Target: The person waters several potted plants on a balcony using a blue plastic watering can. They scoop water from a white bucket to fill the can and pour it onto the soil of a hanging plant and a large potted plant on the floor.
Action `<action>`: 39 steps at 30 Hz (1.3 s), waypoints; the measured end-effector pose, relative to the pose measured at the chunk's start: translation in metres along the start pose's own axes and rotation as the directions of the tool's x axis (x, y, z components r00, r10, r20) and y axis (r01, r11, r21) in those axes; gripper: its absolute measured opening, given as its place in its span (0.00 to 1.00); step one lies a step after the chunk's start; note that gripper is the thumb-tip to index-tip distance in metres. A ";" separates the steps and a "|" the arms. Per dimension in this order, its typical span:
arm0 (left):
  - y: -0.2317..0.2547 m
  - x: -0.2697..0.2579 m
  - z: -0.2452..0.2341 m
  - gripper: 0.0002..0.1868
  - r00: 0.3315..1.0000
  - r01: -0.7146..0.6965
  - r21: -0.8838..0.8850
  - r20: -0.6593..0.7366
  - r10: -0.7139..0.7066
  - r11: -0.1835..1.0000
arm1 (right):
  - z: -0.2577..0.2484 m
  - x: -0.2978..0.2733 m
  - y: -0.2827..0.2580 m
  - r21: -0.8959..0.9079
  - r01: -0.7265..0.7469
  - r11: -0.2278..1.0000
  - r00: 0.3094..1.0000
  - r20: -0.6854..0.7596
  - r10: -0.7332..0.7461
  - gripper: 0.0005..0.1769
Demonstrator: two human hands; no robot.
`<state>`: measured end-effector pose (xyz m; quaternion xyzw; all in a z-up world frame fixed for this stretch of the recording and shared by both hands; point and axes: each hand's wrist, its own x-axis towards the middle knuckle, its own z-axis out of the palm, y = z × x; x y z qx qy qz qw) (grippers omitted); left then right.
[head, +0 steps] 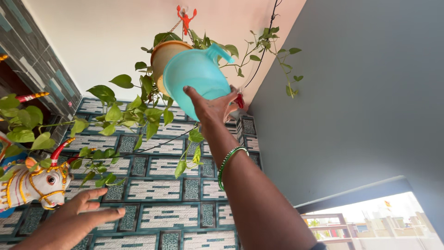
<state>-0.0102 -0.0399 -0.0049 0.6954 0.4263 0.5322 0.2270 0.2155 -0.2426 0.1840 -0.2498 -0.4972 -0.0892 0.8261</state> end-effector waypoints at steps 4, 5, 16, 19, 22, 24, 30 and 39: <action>-0.013 -0.001 0.002 0.56 1.000 0.009 0.132 0.009 -0.010 0.991 | 0.002 0.008 -0.004 -0.009 -0.037 0.999 0.999 0.023 0.037 0.80; -0.014 -0.004 0.003 0.56 1.000 0.000 0.145 0.000 0.000 0.989 | 0.002 0.010 -0.002 -0.029 0.015 0.999 1.000 -0.009 -0.016 0.80; -0.036 0.031 0.033 0.54 0.966 -0.215 0.221 -0.097 0.240 0.951 | 0.021 0.044 0.019 -0.186 0.106 0.977 0.989 -0.083 -0.123 0.85; -0.044 0.052 0.028 0.54 0.959 -0.235 0.241 -0.102 0.265 0.942 | 0.028 0.051 0.021 -0.079 0.045 0.996 0.999 -0.028 -0.047 0.83; -0.047 0.065 0.013 0.55 0.952 -0.246 0.263 -0.117 0.284 0.933 | 0.037 0.055 0.019 -0.113 0.142 0.983 0.987 -0.063 -0.150 0.81; -0.040 0.074 0.005 0.55 0.945 -0.264 0.275 -0.118 0.305 0.925 | 0.045 0.058 0.018 -0.136 0.098 0.986 0.993 -0.045 -0.105 0.79; -0.040 0.079 -0.023 0.55 0.926 -0.304 0.291 -0.135 0.353 0.907 | 0.061 0.064 0.030 -0.120 0.084 0.989 0.992 -0.085 -0.094 0.77; -0.099 0.052 -0.055 0.55 0.810 -0.513 0.296 -0.145 0.569 0.806 | 0.059 0.082 0.030 -0.195 0.246 0.949 0.942 -0.184 -0.282 0.75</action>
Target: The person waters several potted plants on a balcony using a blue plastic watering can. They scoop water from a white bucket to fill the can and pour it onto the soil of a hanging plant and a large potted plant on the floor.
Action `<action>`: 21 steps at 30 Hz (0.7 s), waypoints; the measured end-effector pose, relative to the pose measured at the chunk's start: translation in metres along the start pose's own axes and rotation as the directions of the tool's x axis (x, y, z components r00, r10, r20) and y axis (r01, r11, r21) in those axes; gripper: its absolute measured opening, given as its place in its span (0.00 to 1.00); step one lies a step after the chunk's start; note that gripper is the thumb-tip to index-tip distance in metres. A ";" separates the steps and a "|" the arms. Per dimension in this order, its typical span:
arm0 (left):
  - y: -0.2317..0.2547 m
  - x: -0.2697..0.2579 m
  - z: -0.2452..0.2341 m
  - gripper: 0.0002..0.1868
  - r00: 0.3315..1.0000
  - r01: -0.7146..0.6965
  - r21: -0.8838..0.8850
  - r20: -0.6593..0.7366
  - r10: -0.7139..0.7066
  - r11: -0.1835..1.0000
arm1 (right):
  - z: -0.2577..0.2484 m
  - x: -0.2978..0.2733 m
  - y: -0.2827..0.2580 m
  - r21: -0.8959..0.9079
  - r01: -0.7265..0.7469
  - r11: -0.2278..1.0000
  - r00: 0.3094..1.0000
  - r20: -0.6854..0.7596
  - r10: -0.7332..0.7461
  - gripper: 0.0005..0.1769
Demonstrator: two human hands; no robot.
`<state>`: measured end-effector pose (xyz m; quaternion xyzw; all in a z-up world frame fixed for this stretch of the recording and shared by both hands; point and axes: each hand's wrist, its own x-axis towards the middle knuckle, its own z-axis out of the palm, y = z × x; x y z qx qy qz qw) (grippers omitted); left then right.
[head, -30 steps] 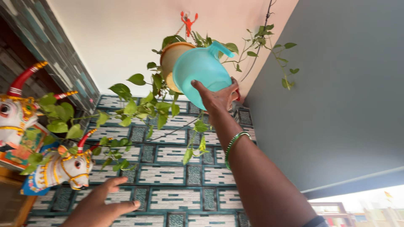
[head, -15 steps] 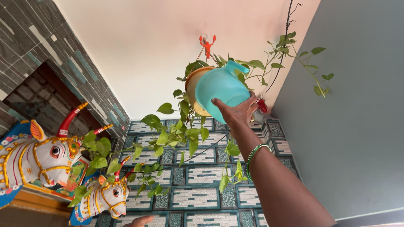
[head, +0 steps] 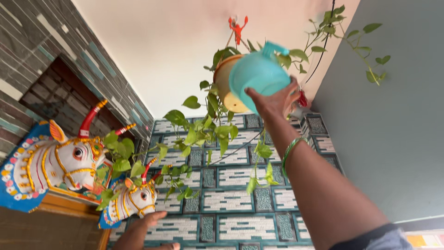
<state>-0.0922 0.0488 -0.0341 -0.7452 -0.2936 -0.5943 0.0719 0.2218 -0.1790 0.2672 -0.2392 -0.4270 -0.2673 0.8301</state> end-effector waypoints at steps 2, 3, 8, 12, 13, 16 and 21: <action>0.018 -0.010 -0.015 0.56 0.988 0.141 -0.011 0.069 -0.140 0.990 | -0.007 0.005 -0.008 -0.011 0.008 1.000 0.999 0.033 -0.008 0.74; 0.029 -0.015 -0.022 0.55 0.975 0.205 -0.016 0.093 -0.203 0.979 | -0.009 0.006 -0.013 -0.029 0.015 0.999 0.999 0.041 -0.014 0.73; 0.063 -0.026 -0.034 0.52 0.953 0.251 0.043 0.165 -0.255 0.967 | -0.017 0.006 -0.031 -0.063 0.050 0.997 0.998 0.045 -0.047 0.73; 0.054 -0.031 -0.033 0.52 0.964 0.249 -0.028 0.102 -0.245 0.968 | -0.025 0.006 -0.042 -0.106 0.085 0.991 0.994 0.074 -0.077 0.73; 0.048 -0.031 -0.033 0.53 0.972 0.230 -0.039 0.067 -0.227 0.972 | -0.024 0.006 -0.044 -0.108 0.091 0.990 0.993 0.080 -0.083 0.72; 0.032 -0.038 -0.030 0.56 0.990 0.140 -0.022 0.008 -0.139 0.990 | -0.021 0.014 -0.048 -0.145 0.120 0.982 0.992 0.051 -0.113 0.73; 0.034 -0.034 -0.040 0.52 0.944 0.292 -0.021 0.166 -0.285 0.956 | -0.022 0.027 -0.052 -0.082 0.265 0.961 0.963 -0.016 -0.267 0.74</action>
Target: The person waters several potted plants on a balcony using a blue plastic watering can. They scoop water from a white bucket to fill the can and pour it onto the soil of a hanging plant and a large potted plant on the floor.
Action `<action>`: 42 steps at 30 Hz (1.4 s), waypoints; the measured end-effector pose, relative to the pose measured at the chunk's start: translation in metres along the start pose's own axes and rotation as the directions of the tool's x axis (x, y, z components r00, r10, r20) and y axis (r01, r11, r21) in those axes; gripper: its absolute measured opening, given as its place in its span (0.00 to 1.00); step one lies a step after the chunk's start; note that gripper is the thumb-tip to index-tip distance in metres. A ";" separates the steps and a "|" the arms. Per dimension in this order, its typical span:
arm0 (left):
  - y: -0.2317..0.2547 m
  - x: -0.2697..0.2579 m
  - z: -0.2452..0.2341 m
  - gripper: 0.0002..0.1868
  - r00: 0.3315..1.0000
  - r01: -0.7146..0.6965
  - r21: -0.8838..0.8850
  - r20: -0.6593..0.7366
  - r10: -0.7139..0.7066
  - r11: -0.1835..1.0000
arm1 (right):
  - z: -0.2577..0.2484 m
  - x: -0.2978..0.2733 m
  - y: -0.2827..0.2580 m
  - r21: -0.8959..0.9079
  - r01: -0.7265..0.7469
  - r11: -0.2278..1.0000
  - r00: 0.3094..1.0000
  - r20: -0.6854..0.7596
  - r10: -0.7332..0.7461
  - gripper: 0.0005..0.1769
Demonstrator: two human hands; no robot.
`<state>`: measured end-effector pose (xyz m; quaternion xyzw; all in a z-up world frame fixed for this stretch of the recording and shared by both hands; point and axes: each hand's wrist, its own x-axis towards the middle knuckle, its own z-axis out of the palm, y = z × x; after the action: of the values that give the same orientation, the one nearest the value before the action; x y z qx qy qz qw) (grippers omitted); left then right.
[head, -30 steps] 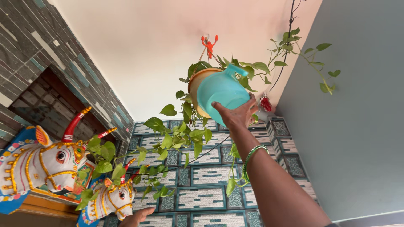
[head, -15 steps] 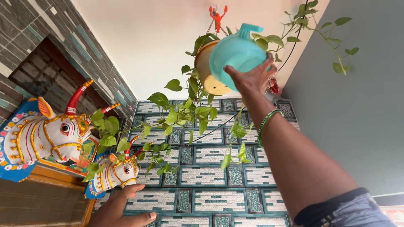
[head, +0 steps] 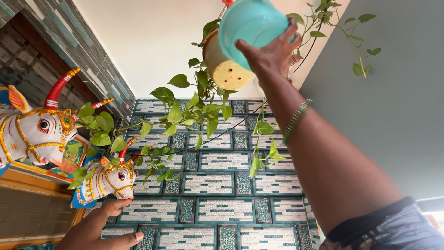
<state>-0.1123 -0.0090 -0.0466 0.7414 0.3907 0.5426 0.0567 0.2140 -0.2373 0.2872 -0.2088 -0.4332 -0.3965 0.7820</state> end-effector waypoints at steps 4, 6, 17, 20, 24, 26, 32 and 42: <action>-0.001 0.002 0.011 0.51 1.000 -0.020 -0.036 0.012 0.021 0.999 | -0.001 0.002 -0.010 -0.072 -0.037 0.997 0.999 -0.004 0.037 0.73; -0.013 0.011 0.020 0.52 0.998 -0.061 0.025 0.005 0.061 0.998 | 0.003 -0.002 -0.011 0.049 -0.059 0.997 0.998 0.007 0.059 0.73; -0.181 0.172 0.043 0.44 0.847 -0.461 -0.253 0.160 0.506 0.851 | 0.035 0.018 -0.020 0.109 -0.117 0.987 0.992 0.051 0.112 0.70; -0.186 0.161 0.036 0.46 0.862 -0.456 -0.134 0.178 0.474 0.880 | 0.044 0.025 -0.020 0.104 -0.138 0.985 0.990 0.041 0.135 0.67; -0.155 0.145 0.024 0.49 0.865 -0.468 -0.031 0.189 0.465 0.883 | 0.048 0.036 -0.007 0.133 -0.126 0.983 0.991 0.055 0.119 0.68; -0.143 0.140 0.022 0.48 0.857 -0.473 -0.057 0.204 0.474 0.879 | 0.051 0.040 -0.002 0.147 -0.085 0.985 0.996 0.040 0.080 0.69; -0.090 0.111 0.044 0.48 0.932 -0.335 -0.016 0.143 0.334 0.942 | 0.046 0.046 -0.005 0.143 -0.109 0.984 0.993 0.060 0.101 0.71; 0.012 0.098 0.088 0.48 0.955 -0.261 -0.108 0.114 0.273 0.959 | 0.030 0.027 -0.025 0.105 -0.165 0.981 0.975 0.164 0.147 0.75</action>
<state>-0.0211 0.0757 -0.0017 0.8174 0.2570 0.5139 0.0419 0.1866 -0.2443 0.3251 -0.2260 -0.4979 -0.2898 0.7855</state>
